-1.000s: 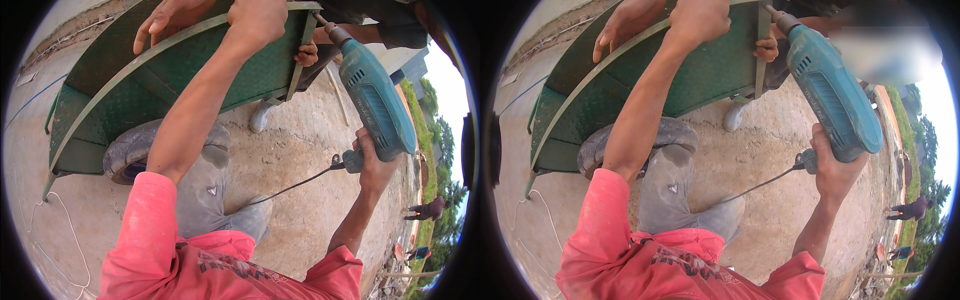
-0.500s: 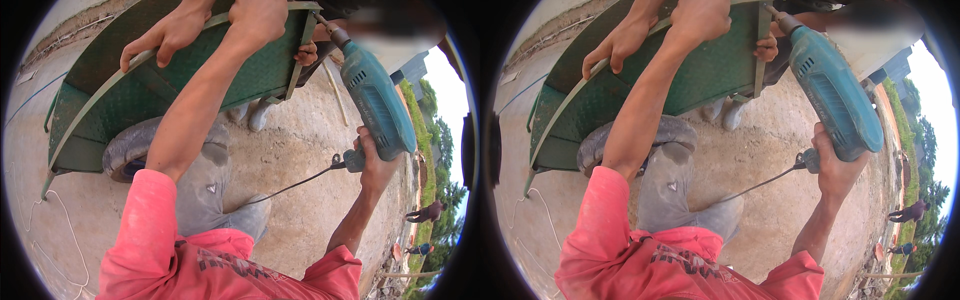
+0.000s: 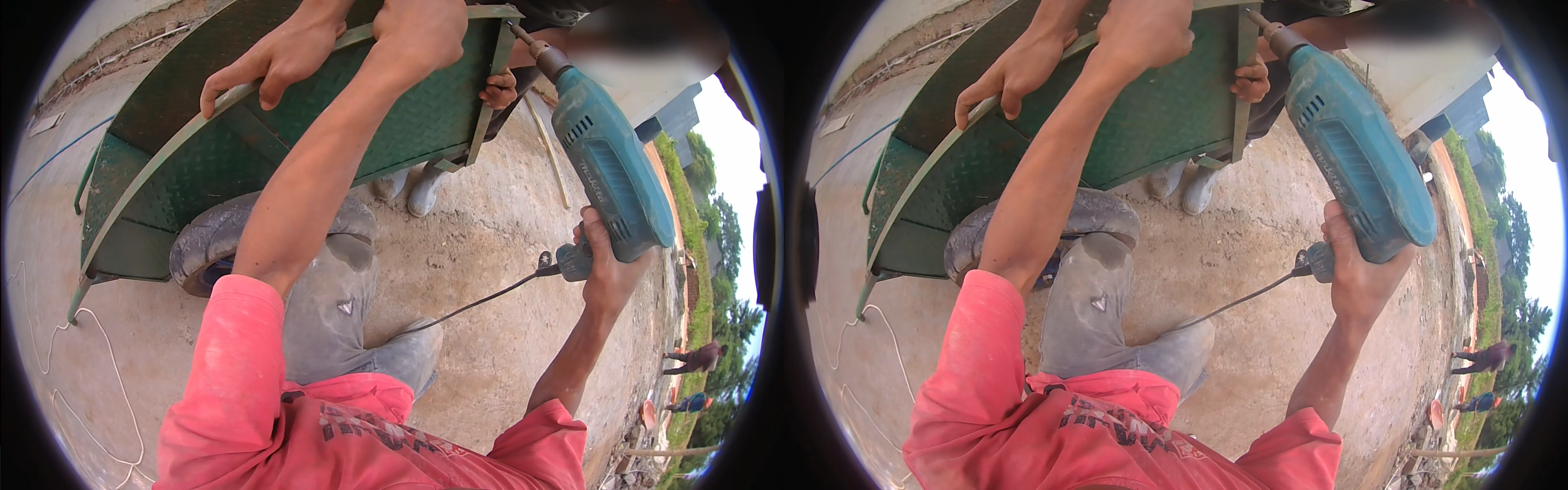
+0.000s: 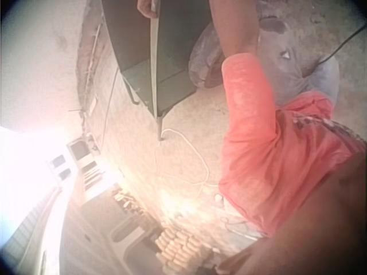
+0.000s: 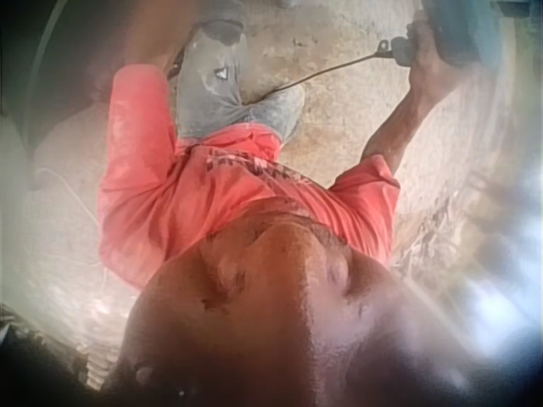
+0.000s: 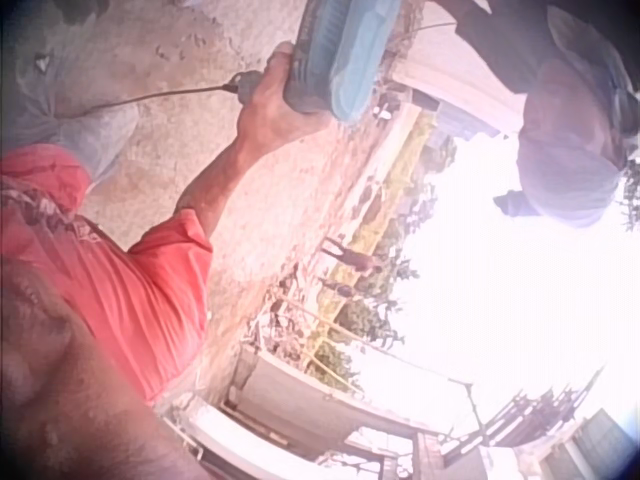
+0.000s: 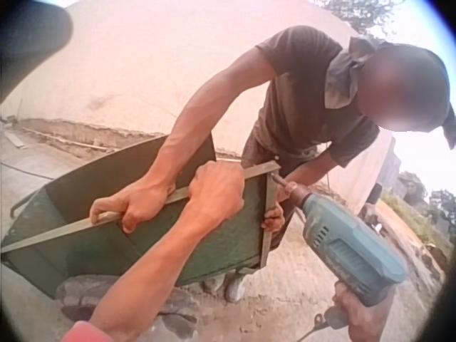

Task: The person drills holes and fastens components of a green wheelbarrow using a power drill and small metal parts.

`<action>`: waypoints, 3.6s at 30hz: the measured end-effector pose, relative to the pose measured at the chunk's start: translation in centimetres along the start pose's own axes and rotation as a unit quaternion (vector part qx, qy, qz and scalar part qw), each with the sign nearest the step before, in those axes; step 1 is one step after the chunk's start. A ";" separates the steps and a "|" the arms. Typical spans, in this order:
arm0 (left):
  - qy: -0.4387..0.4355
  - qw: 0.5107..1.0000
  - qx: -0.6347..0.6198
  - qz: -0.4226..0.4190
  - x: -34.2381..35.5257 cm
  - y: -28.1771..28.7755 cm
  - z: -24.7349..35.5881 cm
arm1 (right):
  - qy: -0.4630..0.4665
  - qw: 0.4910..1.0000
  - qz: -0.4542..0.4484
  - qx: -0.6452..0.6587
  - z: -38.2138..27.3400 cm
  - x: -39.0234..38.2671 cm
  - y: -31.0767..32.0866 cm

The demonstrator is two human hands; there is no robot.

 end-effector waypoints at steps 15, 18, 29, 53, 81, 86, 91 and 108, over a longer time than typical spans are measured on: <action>-0.004 1.000 0.007 -0.009 0.0 0.1 0.0 | -0.015 1.000 0.000 -0.011 -0.2 -0.2 0.2; -0.013 1.000 0.007 0.002 0.1 0.1 0.0 | -0.017 1.000 0.002 -0.006 -0.4 -0.5 0.3; -0.021 0.999 -0.018 0.045 0.2 0.3 -0.5 | -0.049 0.997 0.028 0.053 0.1 -2.8 2.3; 0.418 0.695 -0.286 -0.510 -50.3 -28.0 5.8 | -0.473 0.825 0.304 -0.062 13.2 -32.5 18.7; 0.105 0.722 -0.093 -0.677 -80.4 -24.9 9.7 | -0.667 0.649 0.354 0.092 29.4 -44.4 20.0; 0.335 0.725 -0.091 -0.595 -77.6 -30.4 5.5 | -0.699 0.585 0.378 0.161 33.9 -50.2 17.6; 0.414 0.704 -0.132 -0.562 -74.7 -32.5 6.3 | -0.727 0.561 0.384 0.097 33.0 -53.8 18.8; 0.565 0.427 -0.485 -0.514 -55.8 -31.9 16.3 | -0.569 0.767 0.297 -0.032 17.1 -37.0 18.3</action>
Point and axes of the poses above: each hand's wrist, its own x-axis towards the middle knuckle, its own y-axis out of the back of the hand, z = x × y, the point moved 8 cm from there along x, towards the middle knuckle, and after that the axes turned 13 degrees about z, right-handed, at the moved point
